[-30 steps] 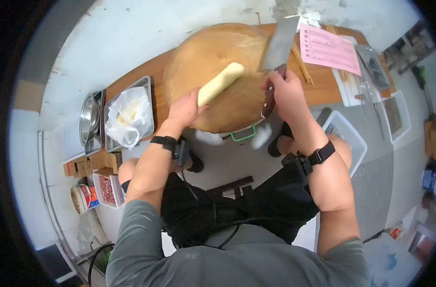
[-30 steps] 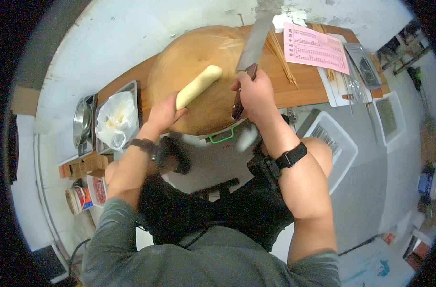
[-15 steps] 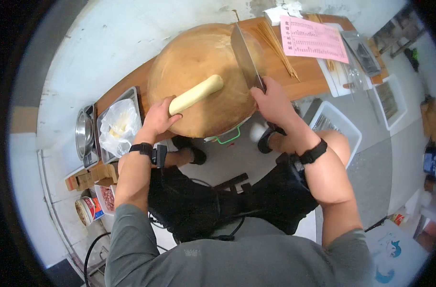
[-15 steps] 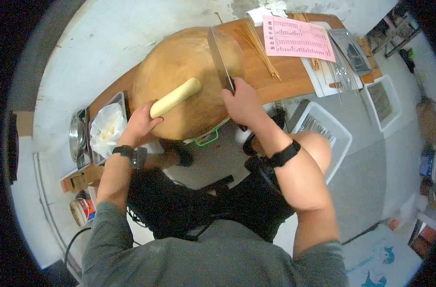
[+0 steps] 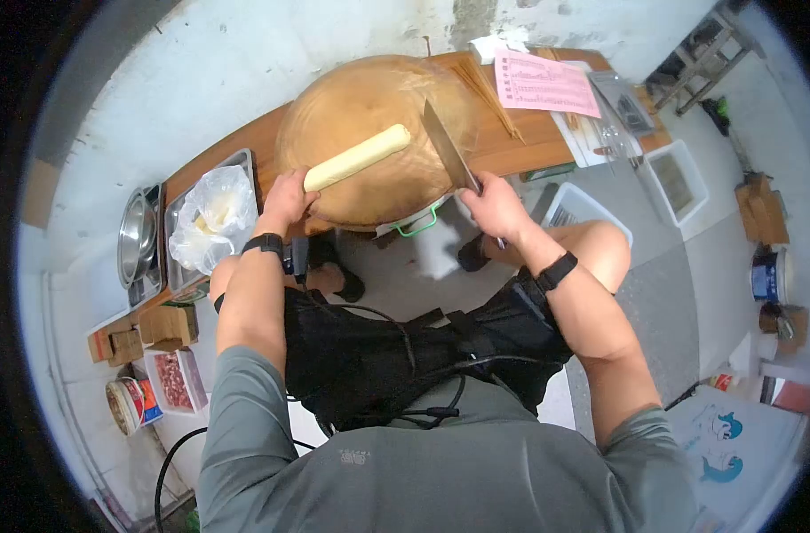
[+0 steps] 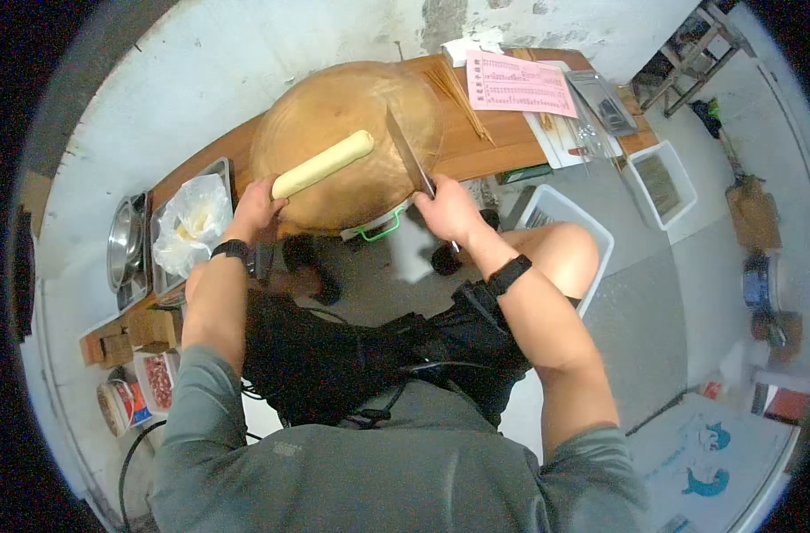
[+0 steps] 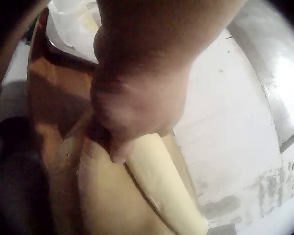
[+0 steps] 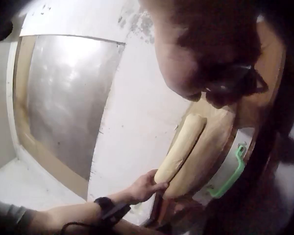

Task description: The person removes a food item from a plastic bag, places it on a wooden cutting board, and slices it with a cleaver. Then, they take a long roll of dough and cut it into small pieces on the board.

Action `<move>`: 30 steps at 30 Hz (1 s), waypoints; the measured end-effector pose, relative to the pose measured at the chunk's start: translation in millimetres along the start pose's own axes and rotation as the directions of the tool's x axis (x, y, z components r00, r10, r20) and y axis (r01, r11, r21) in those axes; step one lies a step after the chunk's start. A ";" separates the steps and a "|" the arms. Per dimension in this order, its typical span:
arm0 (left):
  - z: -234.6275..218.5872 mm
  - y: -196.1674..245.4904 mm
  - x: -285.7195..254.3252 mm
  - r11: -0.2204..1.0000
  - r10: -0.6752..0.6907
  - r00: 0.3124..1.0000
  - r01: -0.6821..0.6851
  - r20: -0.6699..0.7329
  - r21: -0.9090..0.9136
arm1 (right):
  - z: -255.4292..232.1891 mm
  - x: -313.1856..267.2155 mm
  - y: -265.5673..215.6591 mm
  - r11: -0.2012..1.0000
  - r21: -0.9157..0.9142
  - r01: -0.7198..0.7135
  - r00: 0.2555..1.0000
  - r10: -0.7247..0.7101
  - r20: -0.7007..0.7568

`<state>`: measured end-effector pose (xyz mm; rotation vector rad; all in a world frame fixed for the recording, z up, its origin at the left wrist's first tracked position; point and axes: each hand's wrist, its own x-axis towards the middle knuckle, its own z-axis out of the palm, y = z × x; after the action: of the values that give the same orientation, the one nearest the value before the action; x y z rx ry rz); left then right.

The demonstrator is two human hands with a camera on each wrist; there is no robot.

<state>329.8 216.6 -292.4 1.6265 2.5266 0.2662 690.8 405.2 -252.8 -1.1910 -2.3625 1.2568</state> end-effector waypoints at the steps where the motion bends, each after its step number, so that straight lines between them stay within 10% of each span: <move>1: 1.0 0.1 -0.1 1.000 0.009 1.000 -0.009 -0.003 0.001 | 0.1 -8.7 -6.4 1.000 -0.013 -0.021 1.000 0.021 0.010; 10: -7.5 56.0 14.2 0.993 -0.001 1.000 0.003 -0.019 0.117 | 9.6 -5.6 -16.4 1.000 -0.005 0.005 0.999 -0.005 -0.052; 16: 17.2 106.7 58.1 0.982 0.190 0.971 -0.191 -0.147 0.008 | 17.9 43.8 2.2 0.791 -0.587 0.172 0.956 -0.277 -0.093; 24: 24.6 92.2 67.7 0.976 0.219 0.968 -0.218 -0.126 0.017 | 31.3 64.2 20.6 0.721 -0.671 0.172 0.955 -0.290 -0.068; 26: 26.3 87.6 68.5 0.970 0.240 0.961 -0.243 -0.137 -0.007 | 17.5 51.0 -6.7 0.804 -0.463 0.373 0.864 -0.483 -0.143; 28: 29.2 83.8 68.6 0.962 0.264 0.954 -0.272 -0.144 -0.036 | -19.7 11.3 -76.2 0.897 0.190 0.399 0.907 -0.416 0.062; 30: 32.1 84.4 67.2 0.959 0.251 0.952 -0.269 -0.174 -0.090 | -49.2 -30.2 -121.0 0.672 0.508 0.538 0.714 -0.684 0.149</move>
<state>383.4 314.6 -306.3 1.9642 2.3486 0.5793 668.3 374.9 -124.1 0.0079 -2.1911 1.6557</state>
